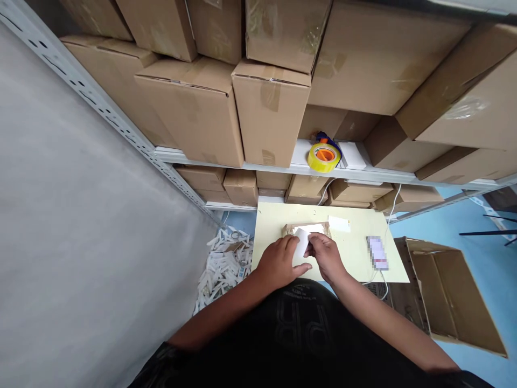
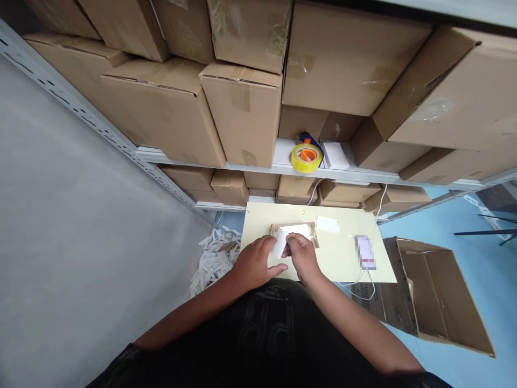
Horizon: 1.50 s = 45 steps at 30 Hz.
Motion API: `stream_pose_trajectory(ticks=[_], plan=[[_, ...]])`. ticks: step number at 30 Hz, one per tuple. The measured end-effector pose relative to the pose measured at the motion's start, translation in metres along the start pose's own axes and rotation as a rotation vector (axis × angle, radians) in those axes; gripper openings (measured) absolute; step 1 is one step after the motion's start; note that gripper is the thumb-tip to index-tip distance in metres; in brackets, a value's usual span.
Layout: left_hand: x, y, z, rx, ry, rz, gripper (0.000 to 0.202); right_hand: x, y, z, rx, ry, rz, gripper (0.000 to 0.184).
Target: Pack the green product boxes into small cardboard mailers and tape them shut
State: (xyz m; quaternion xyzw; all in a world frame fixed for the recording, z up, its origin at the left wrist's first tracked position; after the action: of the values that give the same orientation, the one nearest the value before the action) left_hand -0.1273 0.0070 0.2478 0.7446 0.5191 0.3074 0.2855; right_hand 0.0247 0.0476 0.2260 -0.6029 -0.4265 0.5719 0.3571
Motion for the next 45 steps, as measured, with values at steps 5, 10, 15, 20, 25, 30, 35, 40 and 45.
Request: stream_pose_trajectory(ticks=[5,10,15,20,25,30,35,40,45], plan=[[0.015,-0.011,0.000,-0.175,0.088,-0.110,0.018,-0.010,-0.010,0.001,-0.076,-0.203,-0.152,0.028],[0.013,-0.040,-0.006,-0.624,0.271,-0.360,0.013,-0.003,0.008,-0.048,-0.341,0.022,-0.179,0.030],[0.019,-0.045,0.015,-0.989,0.285,-0.494,0.024,0.012,0.038,-0.081,-0.160,0.052,0.001,0.040],[0.024,-0.045,0.037,-0.981,0.257,-0.527,0.028,0.010,0.029,-0.081,-0.098,-0.020,-0.150,0.039],[0.033,-0.053,0.050,-0.854,0.238,-0.520,0.026,0.018,0.033,-0.091,-0.273,0.038,-0.131,0.040],[0.051,-0.061,0.056,-0.475,0.162,-0.496,0.018,0.043,0.053,-0.110,-0.479,0.096,-0.101,0.039],[0.075,-0.073,0.075,-0.246,0.064,-0.520,0.013,0.075,0.066,-0.116,-0.818,0.138,-0.139,0.032],[0.090,-0.088,0.088,-0.093,0.032,-0.561,0.010,0.098,0.069,-0.103,-1.246,0.130,-0.259,0.027],[0.096,-0.097,0.102,0.013,-0.035,-0.637,0.019,0.107,0.082,-0.096,-1.435,0.159,-0.301,0.029]])
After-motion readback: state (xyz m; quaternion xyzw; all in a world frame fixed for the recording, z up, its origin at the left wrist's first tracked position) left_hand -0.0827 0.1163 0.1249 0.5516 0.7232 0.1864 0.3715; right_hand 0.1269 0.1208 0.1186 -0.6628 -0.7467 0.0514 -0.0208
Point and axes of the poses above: each hand's wrist, its own x-axis towards the middle knuckle, its own z-axis out of the palm, y = z × x, the point moved 5 cm from there along x, towards the middle knuckle, and after that the axes turned 11 degrees about -x, right-handed, at the moved point
